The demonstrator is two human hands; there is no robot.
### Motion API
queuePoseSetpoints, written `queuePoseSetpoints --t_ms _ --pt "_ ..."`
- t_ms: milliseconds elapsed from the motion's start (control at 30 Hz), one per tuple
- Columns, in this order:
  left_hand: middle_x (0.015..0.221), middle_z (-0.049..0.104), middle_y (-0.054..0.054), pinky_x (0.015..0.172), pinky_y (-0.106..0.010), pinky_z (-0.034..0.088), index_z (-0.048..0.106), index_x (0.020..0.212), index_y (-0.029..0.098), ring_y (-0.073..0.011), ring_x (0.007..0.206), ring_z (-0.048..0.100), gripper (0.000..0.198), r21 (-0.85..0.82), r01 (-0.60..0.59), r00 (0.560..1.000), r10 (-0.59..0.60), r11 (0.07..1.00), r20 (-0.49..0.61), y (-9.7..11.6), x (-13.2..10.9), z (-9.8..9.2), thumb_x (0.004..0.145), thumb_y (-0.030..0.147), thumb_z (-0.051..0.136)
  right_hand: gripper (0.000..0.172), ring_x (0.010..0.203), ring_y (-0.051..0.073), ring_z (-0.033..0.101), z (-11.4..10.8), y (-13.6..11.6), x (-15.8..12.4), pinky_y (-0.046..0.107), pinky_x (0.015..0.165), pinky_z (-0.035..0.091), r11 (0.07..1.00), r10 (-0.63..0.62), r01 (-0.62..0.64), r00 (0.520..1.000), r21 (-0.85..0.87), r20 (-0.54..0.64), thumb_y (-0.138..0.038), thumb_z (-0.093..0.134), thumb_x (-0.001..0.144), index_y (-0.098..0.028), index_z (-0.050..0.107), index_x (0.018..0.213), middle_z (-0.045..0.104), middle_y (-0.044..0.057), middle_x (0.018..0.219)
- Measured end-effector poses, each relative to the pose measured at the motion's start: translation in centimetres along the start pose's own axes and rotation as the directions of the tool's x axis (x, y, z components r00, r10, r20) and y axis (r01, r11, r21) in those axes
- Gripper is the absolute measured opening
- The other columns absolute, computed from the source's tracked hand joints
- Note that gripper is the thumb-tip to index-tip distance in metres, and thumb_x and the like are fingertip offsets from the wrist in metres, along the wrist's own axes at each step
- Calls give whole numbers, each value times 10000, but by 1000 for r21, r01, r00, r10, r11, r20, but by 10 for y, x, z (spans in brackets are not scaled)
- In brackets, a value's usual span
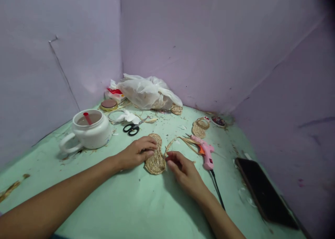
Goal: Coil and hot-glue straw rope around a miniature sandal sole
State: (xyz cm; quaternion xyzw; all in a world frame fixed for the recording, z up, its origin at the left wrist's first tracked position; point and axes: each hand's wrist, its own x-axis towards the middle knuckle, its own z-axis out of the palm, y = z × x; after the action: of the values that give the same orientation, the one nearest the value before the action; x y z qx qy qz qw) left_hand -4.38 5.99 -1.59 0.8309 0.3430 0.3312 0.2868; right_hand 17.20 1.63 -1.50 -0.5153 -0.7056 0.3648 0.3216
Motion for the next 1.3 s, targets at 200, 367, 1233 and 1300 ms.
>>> queuePoseSetpoints --t_ms 200,367,1233,1300 --pt "955 664 -68 859 -345 468 645 918 172 -185 935 588 233 198 234 936 -166 952 -310 0 0 3 847 266 443 248 679 171 594 6 3 5 277 602 453 1000 25 -28 983 -13 -180 -348 453 851 -169 603 935 670 30 771" --pt "895 672 -67 816 -374 467 650 889 172 -213 872 598 225 274 316 912 -211 908 -353 1 1 6 821 241 447 206 631 173 582 8 3 5 282 585 437 995 -2 -21 974 -101 -229 -292 460 831 -179 629 871 665 18 707" --pt "1174 579 -120 920 -474 406 517 1138 162 -264 1096 514 327 410 307 945 -224 859 -237 23 -13 19 879 319 394 200 798 202 631 14 5 -3 324 722 481 995 13 -29 987 -99 -160 -209 426 844 -198 618 899 689 53 859" --pt "1136 589 -117 900 -490 401 503 1135 163 -270 1064 518 323 423 318 946 -252 848 -206 31 -15 19 888 322 370 202 798 201 628 13 4 -5 324 727 476 995 18 -34 987 -99 -157 -217 421 848 -195 609 917 685 58 864"
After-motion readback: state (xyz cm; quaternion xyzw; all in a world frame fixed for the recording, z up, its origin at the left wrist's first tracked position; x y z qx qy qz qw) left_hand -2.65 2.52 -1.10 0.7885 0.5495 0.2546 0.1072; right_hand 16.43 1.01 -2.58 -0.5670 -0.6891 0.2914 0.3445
